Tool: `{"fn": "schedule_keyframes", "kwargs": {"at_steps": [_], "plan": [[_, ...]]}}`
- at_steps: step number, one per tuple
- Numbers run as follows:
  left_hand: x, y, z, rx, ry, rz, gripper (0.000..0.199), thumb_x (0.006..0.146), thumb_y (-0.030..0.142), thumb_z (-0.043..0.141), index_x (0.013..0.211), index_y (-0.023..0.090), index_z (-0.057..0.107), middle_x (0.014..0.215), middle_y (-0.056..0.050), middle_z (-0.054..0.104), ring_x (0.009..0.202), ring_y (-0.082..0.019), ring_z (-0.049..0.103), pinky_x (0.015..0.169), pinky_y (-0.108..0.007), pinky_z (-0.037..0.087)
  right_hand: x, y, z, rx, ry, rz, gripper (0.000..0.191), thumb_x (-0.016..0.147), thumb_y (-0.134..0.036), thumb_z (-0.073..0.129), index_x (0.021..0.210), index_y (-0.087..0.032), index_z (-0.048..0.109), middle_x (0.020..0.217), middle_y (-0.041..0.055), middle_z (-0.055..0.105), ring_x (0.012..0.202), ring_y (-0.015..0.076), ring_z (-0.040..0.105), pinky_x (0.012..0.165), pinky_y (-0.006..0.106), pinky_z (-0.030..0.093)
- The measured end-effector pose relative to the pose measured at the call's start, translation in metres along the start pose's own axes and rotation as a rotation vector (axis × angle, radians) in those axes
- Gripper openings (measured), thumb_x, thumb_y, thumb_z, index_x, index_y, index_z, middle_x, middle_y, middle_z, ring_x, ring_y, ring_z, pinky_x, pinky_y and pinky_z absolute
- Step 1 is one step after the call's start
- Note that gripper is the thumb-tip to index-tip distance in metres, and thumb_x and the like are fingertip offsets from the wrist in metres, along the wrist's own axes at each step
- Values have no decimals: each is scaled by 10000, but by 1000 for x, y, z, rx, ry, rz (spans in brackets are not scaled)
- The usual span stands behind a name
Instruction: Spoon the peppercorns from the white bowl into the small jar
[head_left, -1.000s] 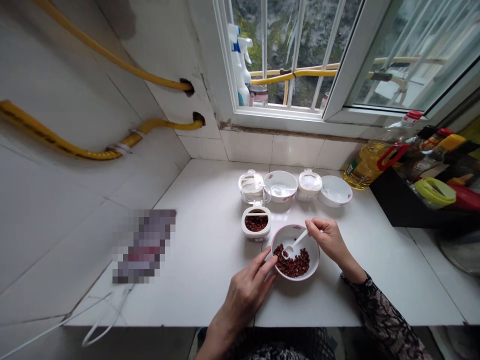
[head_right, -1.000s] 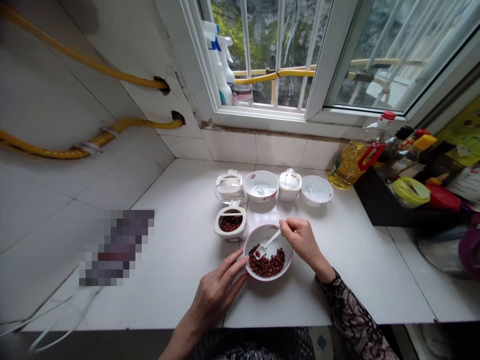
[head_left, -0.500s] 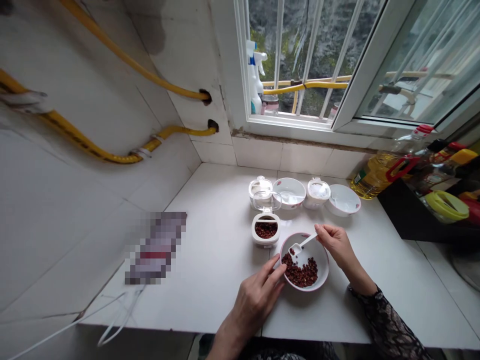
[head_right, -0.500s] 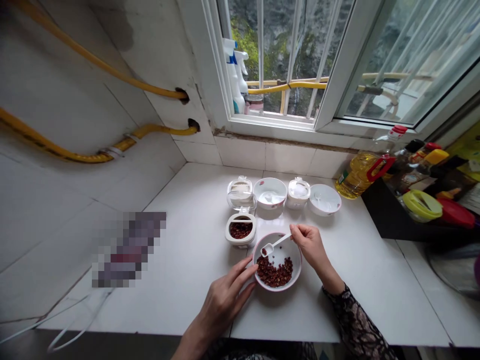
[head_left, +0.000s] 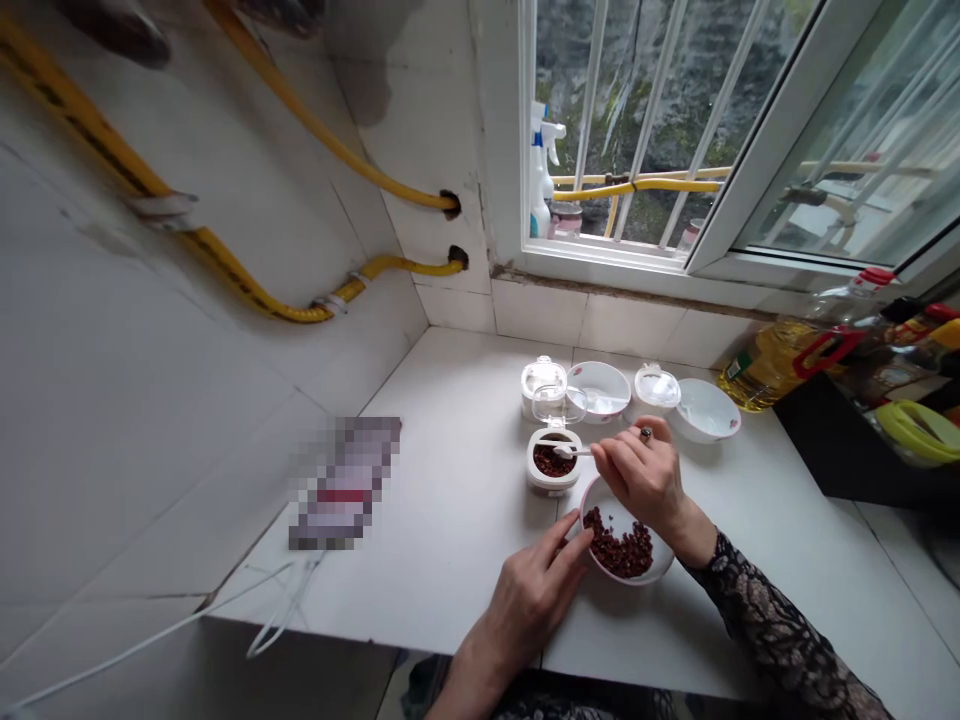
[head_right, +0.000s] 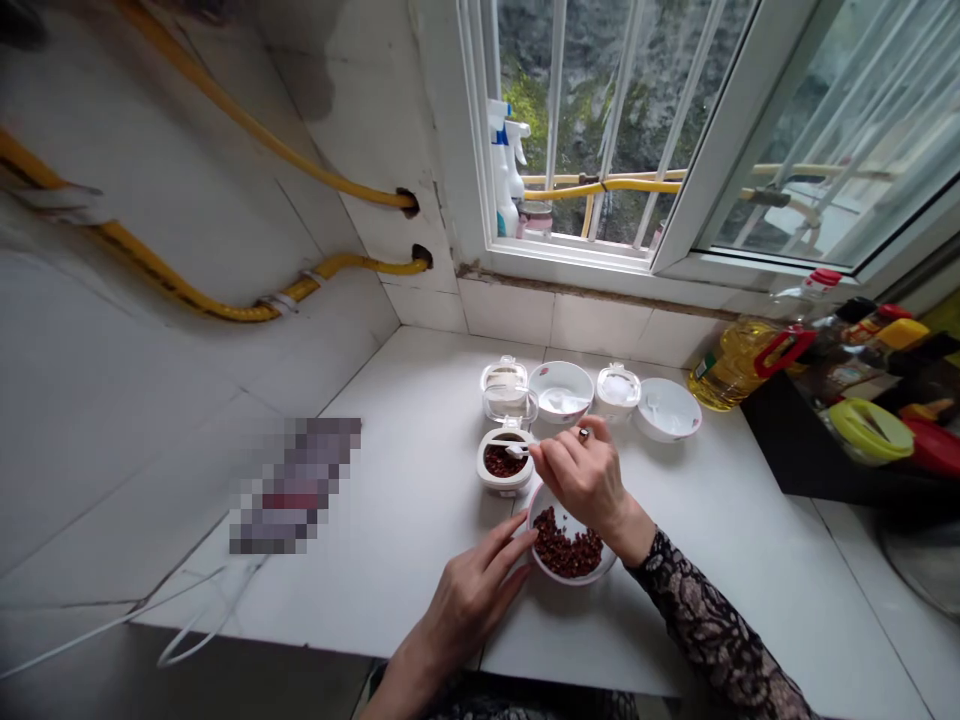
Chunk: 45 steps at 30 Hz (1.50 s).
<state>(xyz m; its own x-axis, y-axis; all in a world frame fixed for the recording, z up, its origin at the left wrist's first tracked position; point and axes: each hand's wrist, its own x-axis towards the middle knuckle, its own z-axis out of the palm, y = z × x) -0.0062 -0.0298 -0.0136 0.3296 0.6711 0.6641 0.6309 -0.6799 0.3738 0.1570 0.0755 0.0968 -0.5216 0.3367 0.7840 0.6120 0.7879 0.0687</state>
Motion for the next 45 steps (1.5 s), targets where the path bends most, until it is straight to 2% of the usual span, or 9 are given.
{"fn": "schedule_keyframes", "kwargs": {"at_steps": [6,9,16,20,25,31,37,41,45], "plan": [[-1,0,0,-17,-21,-13,324,982,142,464,1299,126,526,1285,-199,628,1134,-223,665,876,-279,589,-10,8,-22,109,63,191,252,932,-120,532,695,-203,503,542,-56,490,500,97,396,759,307,404],[-1,0,0,-14,-15,-11,327,975,137,478,1298,127,528,1283,-196,630,1145,-227,659,867,-273,590,-26,15,-32,190,-15,287,316,929,-120,533,633,-206,463,511,-71,425,475,90,335,716,284,410],[-1,0,-1,-5,-19,-17,311,976,148,496,1284,145,532,1259,-182,646,1117,-215,674,857,-265,592,-60,16,-22,78,-226,190,334,953,-158,514,623,-193,480,532,-41,543,488,88,397,754,294,383],[-2,-1,-1,-10,-16,-15,311,975,140,497,1283,139,536,1258,-186,645,1121,-217,672,872,-270,588,-64,11,-13,189,-275,241,377,963,-169,484,588,-194,444,500,-53,505,469,81,366,727,278,379],[-2,-1,-1,-20,-18,-14,314,968,125,505,1280,134,539,1264,-190,642,1139,-219,662,897,-278,580,-68,11,-13,304,-268,456,432,963,-229,487,538,-199,420,460,-58,432,465,91,327,664,267,387],[0,0,-3,-7,-25,-14,302,974,142,500,1274,139,541,1252,-184,649,1123,-213,671,881,-267,583,-70,15,-20,381,-250,744,412,936,-336,515,547,-201,536,521,-3,555,577,137,515,614,259,410],[-1,0,-2,-4,-31,-17,311,974,146,504,1283,144,537,1258,-186,647,1109,-217,678,879,-276,585,-70,16,-19,469,-231,893,434,920,-378,515,531,-186,536,509,-21,526,523,120,485,556,250,368],[-2,0,-3,-9,-33,-22,327,969,135,501,1295,150,530,1267,-183,644,1108,-221,679,883,-281,587,-73,21,-19,394,-243,833,438,934,-347,497,527,-186,500,494,-28,493,504,114,454,548,252,356],[-1,0,-4,-4,-30,-13,310,972,133,496,1278,137,538,1253,-188,649,1129,-220,667,872,-272,588,-72,22,-20,210,-274,540,429,943,-256,509,524,-188,450,467,-56,447,460,88,339,670,276,383]]}}
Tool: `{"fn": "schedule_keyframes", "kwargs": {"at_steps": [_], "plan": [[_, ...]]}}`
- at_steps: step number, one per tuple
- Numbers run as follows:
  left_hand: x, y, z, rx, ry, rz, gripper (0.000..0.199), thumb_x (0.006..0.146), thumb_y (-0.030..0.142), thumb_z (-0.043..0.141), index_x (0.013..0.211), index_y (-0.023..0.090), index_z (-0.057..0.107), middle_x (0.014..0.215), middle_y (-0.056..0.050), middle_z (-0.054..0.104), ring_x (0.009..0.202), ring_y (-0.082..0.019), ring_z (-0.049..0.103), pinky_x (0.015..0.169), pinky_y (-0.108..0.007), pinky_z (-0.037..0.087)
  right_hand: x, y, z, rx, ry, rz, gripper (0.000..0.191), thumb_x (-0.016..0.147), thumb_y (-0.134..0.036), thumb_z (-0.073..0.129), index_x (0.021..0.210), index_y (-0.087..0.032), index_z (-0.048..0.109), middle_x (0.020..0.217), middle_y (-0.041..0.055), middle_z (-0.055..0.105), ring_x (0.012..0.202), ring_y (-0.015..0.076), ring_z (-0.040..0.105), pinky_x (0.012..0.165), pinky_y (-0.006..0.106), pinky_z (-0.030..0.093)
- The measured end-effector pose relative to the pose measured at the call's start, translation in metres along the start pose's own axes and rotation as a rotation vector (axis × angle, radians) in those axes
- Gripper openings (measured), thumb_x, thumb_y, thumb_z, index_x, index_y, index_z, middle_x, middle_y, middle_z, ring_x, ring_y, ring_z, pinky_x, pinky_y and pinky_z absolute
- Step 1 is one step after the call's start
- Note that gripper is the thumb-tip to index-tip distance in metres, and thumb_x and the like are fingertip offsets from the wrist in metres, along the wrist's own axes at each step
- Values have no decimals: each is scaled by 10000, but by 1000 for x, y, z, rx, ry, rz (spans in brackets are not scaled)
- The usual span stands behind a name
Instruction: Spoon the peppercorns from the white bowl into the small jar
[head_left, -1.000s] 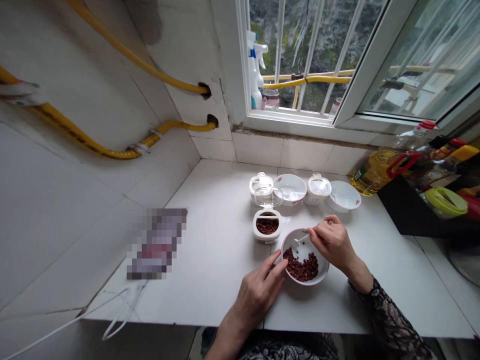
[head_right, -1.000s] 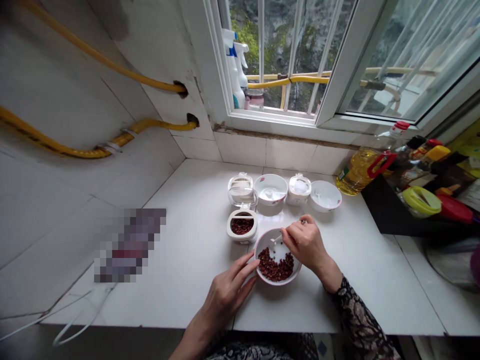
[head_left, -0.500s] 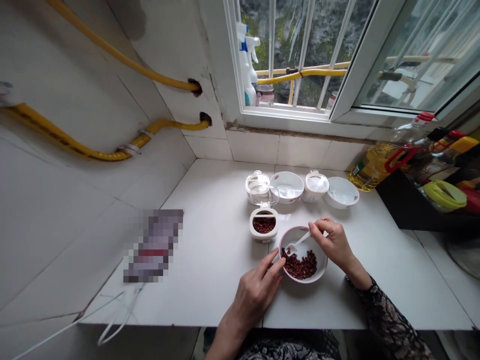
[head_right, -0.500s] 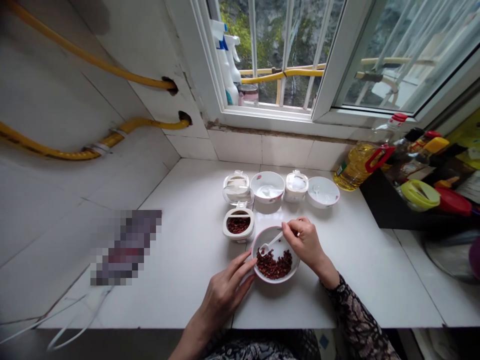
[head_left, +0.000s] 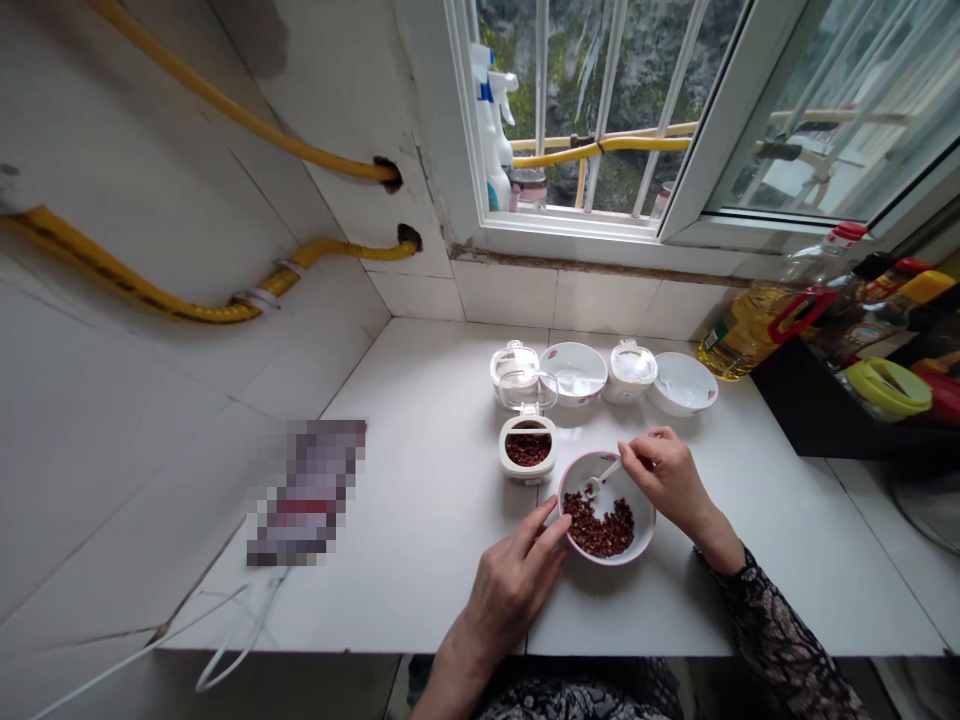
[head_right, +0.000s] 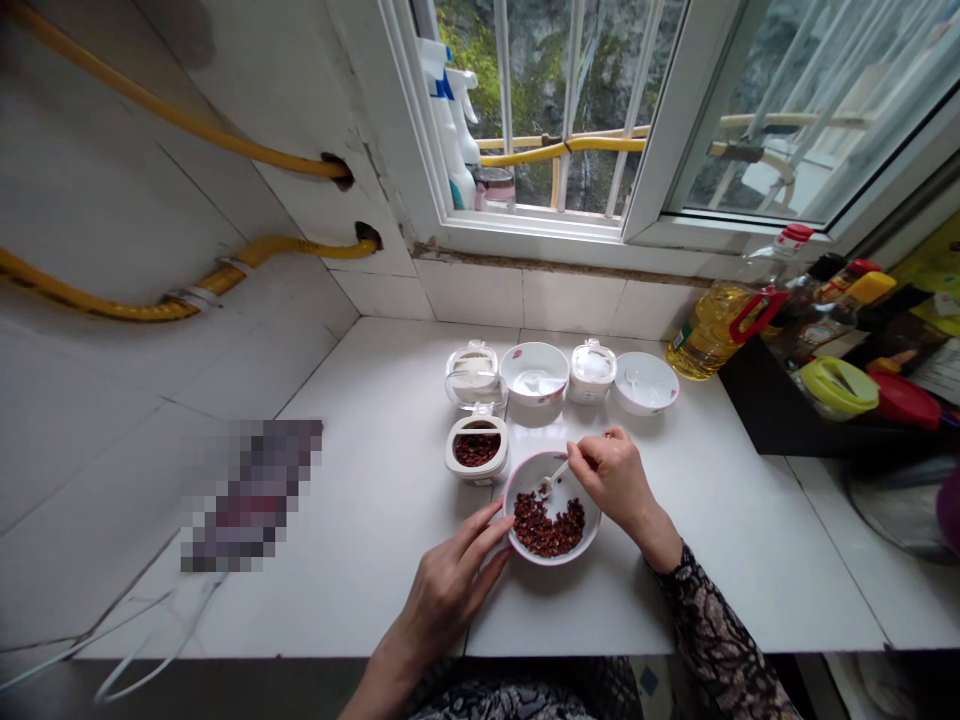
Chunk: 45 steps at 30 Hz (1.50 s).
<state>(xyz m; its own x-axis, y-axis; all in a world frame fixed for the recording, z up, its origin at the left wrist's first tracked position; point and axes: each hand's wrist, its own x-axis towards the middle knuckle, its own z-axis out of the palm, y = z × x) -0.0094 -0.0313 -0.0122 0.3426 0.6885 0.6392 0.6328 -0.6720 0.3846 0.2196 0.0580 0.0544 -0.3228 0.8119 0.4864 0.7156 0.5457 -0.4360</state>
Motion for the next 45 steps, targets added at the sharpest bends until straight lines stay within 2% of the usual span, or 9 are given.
{"fn": "schedule_keyframes", "kwargs": {"at_steps": [3,7,11,16,21,28,36,42,45], "plan": [[1,0,0,1,7,4,306,966,128,509,1270,125,545,1245,-192,651,1130,-220,666,874,-265,584,1,-6,1,-67,-38,-157,409,948,-200,508,544,-185,442,474,-70,451,461,79,300,722,281,367],[0,1,1,-12,3,-5,324,956,121,523,1279,128,545,1267,-182,643,1148,-216,657,904,-257,571,0,-13,4,25,-76,-176,420,951,-183,500,541,-186,409,461,-89,402,457,76,257,692,259,357],[0,1,0,-14,3,-6,326,961,129,520,1287,142,537,1267,-174,645,1147,-213,658,906,-260,572,-1,-12,3,71,-58,-72,446,953,-218,504,523,-194,384,462,-73,379,472,90,291,637,254,360],[0,0,0,-15,-10,-17,340,969,138,507,1307,167,527,1261,-163,651,1124,-212,671,888,-265,583,-2,-8,0,97,-20,58,447,946,-265,514,514,-202,419,472,-40,438,502,112,389,591,255,382],[-1,0,1,-13,-4,-8,335,963,134,514,1298,150,532,1268,-179,645,1122,-218,672,899,-273,579,-2,-7,-1,167,-34,174,451,936,-315,507,508,-196,429,480,-28,453,508,111,416,571,249,387],[0,1,0,-16,-4,-9,341,963,135,510,1303,154,526,1268,-175,646,1109,-215,679,883,-264,582,0,-6,-2,341,-80,358,459,907,-432,486,521,-191,418,495,-29,364,498,98,360,485,235,297],[0,0,1,-6,1,-7,368,964,135,500,1330,173,508,1265,-164,651,1104,-216,682,875,-272,588,2,-8,-2,438,-86,440,467,870,-479,507,512,-187,443,493,-26,374,485,97,354,470,238,284],[0,0,1,4,7,-2,361,966,144,501,1326,169,511,1260,-164,653,1091,-213,689,863,-265,592,3,-2,2,533,-79,528,555,816,-620,553,484,-189,444,457,-41,331,456,83,289,438,240,234],[0,1,1,8,3,-1,326,979,156,487,1302,160,523,1257,-171,652,1097,-217,686,868,-274,593,8,-1,2,586,-58,569,578,793,-673,568,495,-190,458,461,-38,361,452,82,283,426,242,219]]}}
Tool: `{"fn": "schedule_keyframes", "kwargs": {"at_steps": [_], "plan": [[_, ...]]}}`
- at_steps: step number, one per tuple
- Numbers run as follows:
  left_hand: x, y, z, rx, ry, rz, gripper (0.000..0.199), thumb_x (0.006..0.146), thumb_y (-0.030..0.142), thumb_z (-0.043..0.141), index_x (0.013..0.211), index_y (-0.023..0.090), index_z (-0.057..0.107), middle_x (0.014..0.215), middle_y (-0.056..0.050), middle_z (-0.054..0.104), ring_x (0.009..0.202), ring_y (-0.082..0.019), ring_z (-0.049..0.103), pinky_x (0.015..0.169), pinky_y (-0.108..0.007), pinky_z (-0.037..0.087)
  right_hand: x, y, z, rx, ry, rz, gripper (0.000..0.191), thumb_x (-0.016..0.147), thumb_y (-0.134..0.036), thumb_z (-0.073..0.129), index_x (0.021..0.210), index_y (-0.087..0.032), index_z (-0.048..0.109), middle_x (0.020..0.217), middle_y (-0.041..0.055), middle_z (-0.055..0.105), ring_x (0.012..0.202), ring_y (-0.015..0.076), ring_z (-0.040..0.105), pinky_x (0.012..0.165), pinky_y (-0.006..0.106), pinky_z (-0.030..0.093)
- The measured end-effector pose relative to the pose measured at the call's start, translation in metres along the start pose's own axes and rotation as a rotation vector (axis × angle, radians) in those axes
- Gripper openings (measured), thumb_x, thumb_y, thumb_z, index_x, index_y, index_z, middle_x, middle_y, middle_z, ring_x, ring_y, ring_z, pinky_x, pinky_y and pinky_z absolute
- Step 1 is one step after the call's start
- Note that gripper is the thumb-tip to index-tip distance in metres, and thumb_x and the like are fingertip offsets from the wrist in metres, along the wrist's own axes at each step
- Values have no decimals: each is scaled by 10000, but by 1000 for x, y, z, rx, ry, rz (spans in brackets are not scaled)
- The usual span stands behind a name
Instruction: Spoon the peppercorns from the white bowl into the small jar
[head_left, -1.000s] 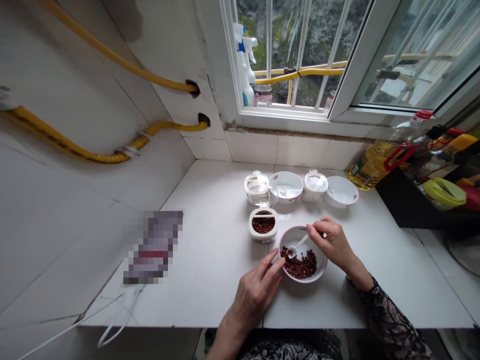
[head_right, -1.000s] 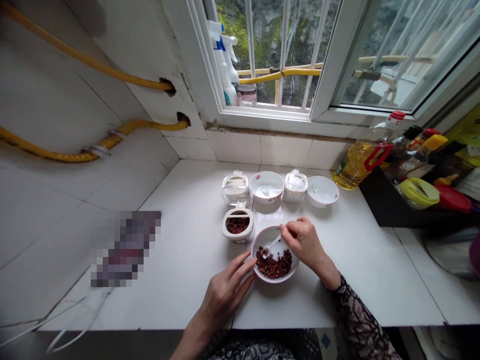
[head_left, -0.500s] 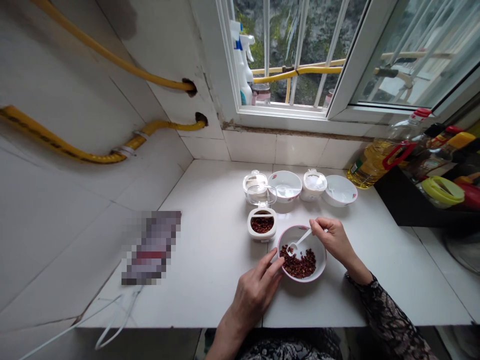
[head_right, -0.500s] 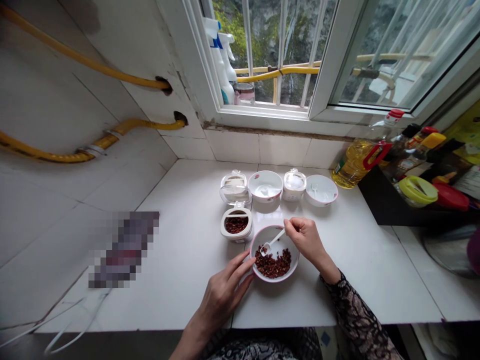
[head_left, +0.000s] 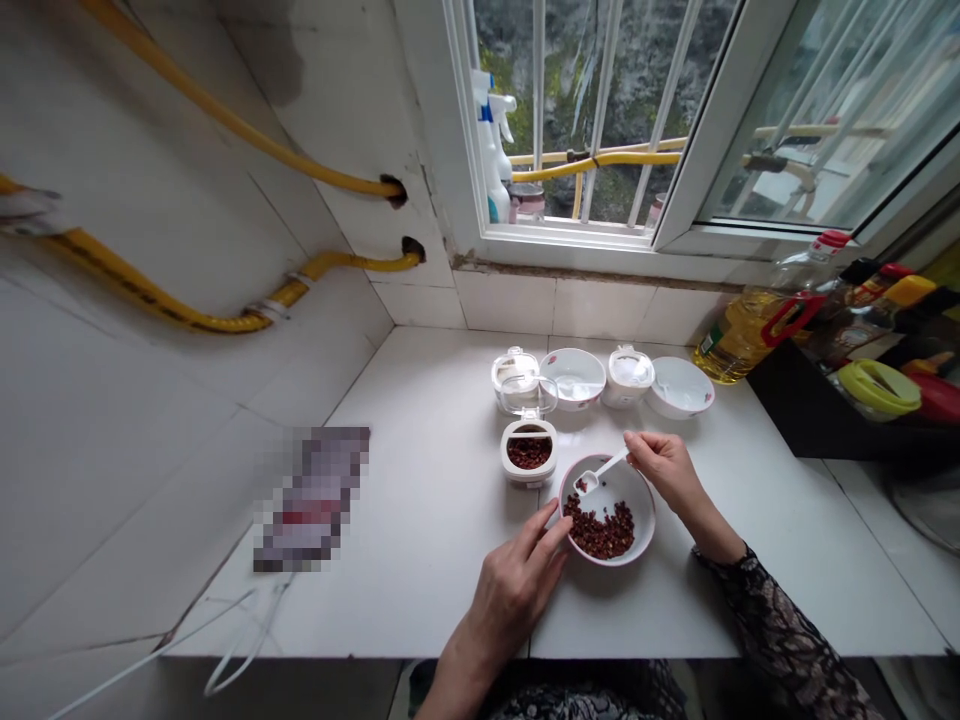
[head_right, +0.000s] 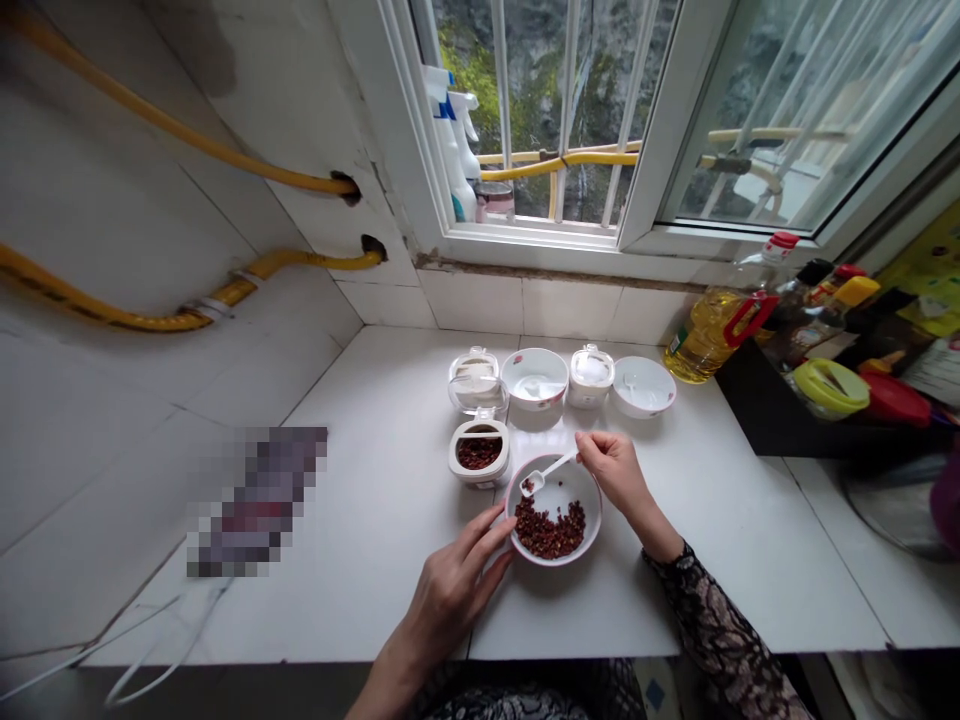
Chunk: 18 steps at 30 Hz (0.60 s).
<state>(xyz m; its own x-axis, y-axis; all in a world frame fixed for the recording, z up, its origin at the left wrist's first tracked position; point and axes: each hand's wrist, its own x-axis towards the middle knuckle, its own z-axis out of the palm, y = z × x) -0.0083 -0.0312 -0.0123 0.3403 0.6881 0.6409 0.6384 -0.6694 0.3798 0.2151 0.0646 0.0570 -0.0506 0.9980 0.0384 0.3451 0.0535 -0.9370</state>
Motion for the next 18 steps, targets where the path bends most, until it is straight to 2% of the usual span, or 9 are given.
{"fn": "schedule_keyframes", "kwargs": {"at_steps": [2,5,7,9,11,13,15,18], "plan": [[0,0,0,2,-3,4,309,984,159,478,1290,152,527,1253,-177,652,1102,-219,683,871,-279,592,5,-8,1,12,33,-40,575,801,-675,570,507,-192,472,464,-35,381,452,87,298,431,248,234],[0,0,0,5,-7,6,317,981,152,477,1294,145,523,1256,-181,649,1113,-217,677,878,-277,588,14,-29,7,-52,102,-218,533,876,-597,537,530,-195,487,479,-27,421,468,101,352,467,258,289],[-1,-1,0,3,-10,5,334,973,139,483,1305,140,520,1270,-183,641,1131,-218,668,891,-274,584,18,-43,15,-169,169,-398,461,944,-466,499,570,-196,506,512,-19,474,492,112,397,520,266,337],[-1,0,1,-3,-4,7,339,967,132,491,1304,134,525,1278,-184,637,1146,-221,660,905,-275,578,20,-52,25,-341,233,-644,409,972,-333,480,585,-200,494,515,-26,486,497,110,397,626,288,387],[-1,0,1,-8,3,8,329,969,135,495,1296,132,532,1279,-183,637,1156,-223,655,918,-280,574,19,-55,36,-529,232,-883,369,969,-244,483,602,-204,485,519,-36,501,494,107,386,734,314,401],[-1,0,2,-5,2,9,321,976,143,488,1293,135,532,1280,-181,637,1160,-220,652,919,-281,574,17,-55,44,-678,190,-1045,328,961,-207,499,634,-210,495,537,-40,529,500,111,394,794,323,396],[-1,0,2,4,3,10,316,979,145,483,1291,136,533,1280,-182,637,1153,-219,656,907,-278,579,14,-54,44,-737,173,-1109,286,957,-193,508,671,-214,513,563,-37,563,518,117,422,815,323,393],[-1,-1,2,5,14,15,311,977,147,493,1285,129,536,1272,-188,641,1146,-224,660,898,-280,583,9,-55,33,-669,220,-1081,260,953,-164,497,699,-211,524,574,-35,574,527,114,443,809,325,399]]}}
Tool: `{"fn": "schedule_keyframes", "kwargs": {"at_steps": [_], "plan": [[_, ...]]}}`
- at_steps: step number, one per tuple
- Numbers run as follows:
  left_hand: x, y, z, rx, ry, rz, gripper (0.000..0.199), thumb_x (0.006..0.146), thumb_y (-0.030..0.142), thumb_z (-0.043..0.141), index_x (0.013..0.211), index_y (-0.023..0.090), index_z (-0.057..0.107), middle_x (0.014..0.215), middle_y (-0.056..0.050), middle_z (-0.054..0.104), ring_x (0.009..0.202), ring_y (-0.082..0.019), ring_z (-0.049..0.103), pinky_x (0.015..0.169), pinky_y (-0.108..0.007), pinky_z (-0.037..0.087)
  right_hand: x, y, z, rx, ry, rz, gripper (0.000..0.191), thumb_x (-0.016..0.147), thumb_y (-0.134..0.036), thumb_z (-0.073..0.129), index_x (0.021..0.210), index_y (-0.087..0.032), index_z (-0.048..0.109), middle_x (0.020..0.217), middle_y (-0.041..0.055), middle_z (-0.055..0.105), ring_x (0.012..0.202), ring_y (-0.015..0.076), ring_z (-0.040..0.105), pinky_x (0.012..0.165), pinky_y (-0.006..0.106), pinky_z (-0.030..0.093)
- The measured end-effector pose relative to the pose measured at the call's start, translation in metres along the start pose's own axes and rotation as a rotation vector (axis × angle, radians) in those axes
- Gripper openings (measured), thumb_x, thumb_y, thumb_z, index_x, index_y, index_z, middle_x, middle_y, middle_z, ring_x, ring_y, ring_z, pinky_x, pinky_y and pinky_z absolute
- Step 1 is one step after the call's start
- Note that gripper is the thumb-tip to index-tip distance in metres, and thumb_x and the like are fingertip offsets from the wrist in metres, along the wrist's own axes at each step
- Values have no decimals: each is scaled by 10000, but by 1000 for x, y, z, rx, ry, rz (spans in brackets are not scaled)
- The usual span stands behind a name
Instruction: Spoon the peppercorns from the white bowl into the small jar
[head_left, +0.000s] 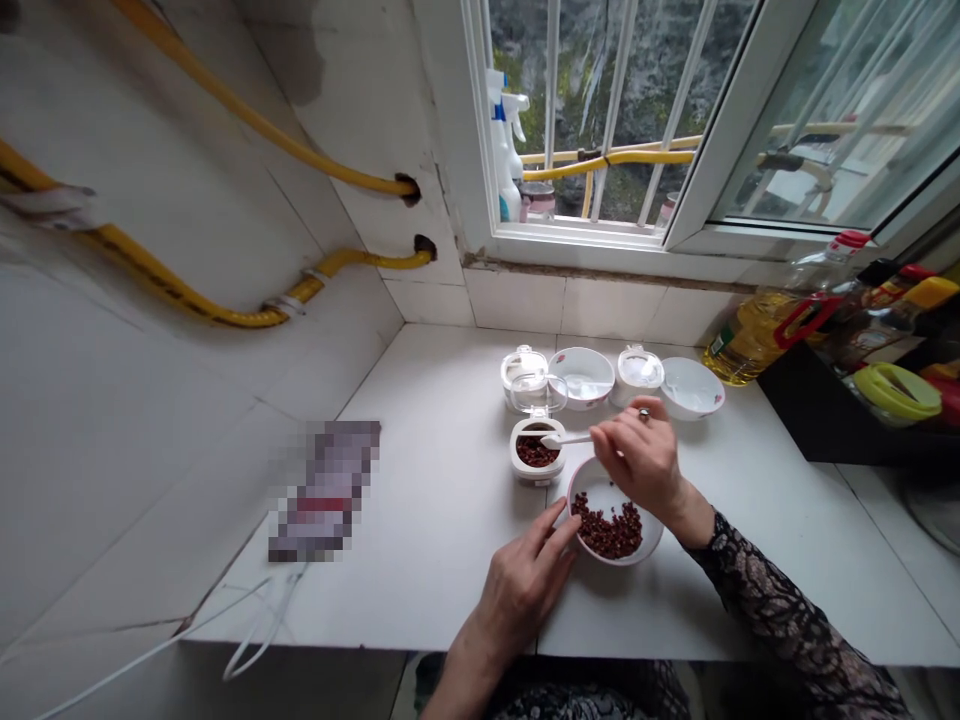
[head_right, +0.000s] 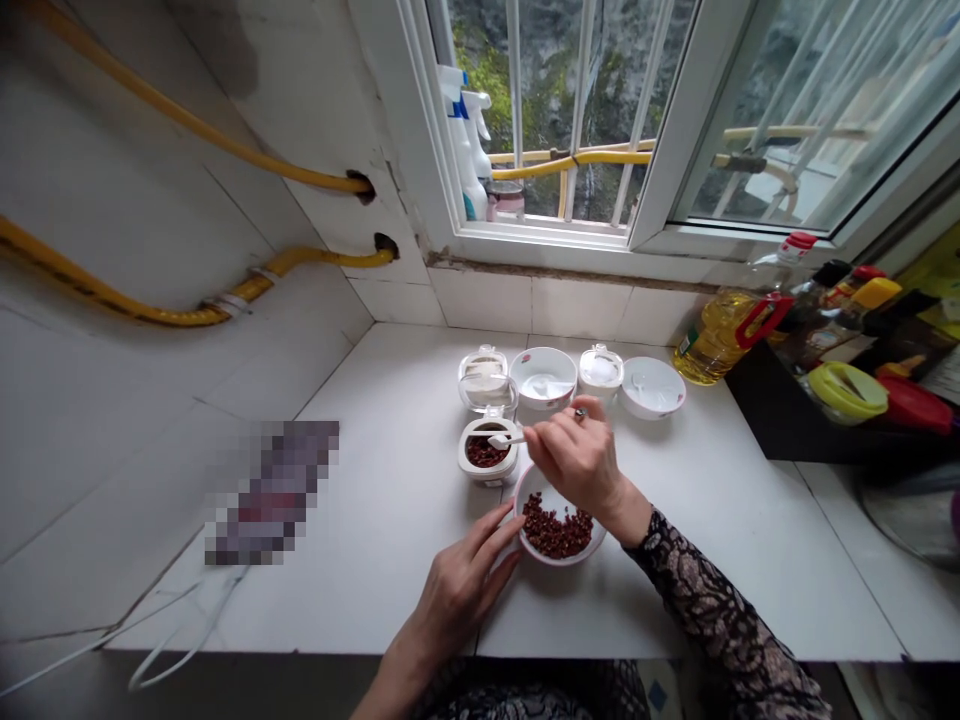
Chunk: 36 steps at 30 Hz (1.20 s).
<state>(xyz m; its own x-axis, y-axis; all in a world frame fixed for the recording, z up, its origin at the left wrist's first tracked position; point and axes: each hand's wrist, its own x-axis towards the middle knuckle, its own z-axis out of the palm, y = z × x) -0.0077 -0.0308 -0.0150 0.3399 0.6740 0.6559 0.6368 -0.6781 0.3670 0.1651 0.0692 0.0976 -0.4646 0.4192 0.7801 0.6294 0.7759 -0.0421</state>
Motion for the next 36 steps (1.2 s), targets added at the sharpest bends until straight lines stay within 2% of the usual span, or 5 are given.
{"fn": "schedule_keyframes", "kwargs": {"at_steps": [4,7,13,17,36], "plan": [[0,0,-1,-10,3,-4,320,978,142,490,1297,124,522,1265,-191,644,1141,-219,663,887,-273,585,-13,15,-21,119,58,167,316,941,-140,514,638,-210,462,512,-65,451,484,95,352,731,301,412],[0,0,-1,-17,1,-10,318,981,158,496,1297,126,518,1258,-188,648,1134,-216,666,881,-266,585,-31,27,-27,172,-33,193,350,931,-124,529,610,-211,421,494,-80,391,469,89,301,682,275,410],[1,1,-3,-14,-15,-17,305,981,159,499,1284,133,526,1248,-184,652,1118,-215,673,870,-267,586,-54,29,-11,32,-205,108,354,945,-155,517,605,-201,430,519,-59,493,486,91,348,731,294,383],[2,1,-4,-9,-20,-19,309,983,159,496,1290,134,524,1251,-177,652,1124,-215,670,885,-272,582,-57,21,0,160,-266,151,376,958,-178,494,590,-197,420,498,-72,459,478,84,319,716,275,373],[1,1,-3,-12,-22,-18,320,975,146,504,1295,133,521,1250,-182,651,1126,-218,670,890,-279,583,-60,20,-7,360,-218,731,467,921,-381,492,501,-192,416,486,-33,392,505,101,395,554,248,352]]}}
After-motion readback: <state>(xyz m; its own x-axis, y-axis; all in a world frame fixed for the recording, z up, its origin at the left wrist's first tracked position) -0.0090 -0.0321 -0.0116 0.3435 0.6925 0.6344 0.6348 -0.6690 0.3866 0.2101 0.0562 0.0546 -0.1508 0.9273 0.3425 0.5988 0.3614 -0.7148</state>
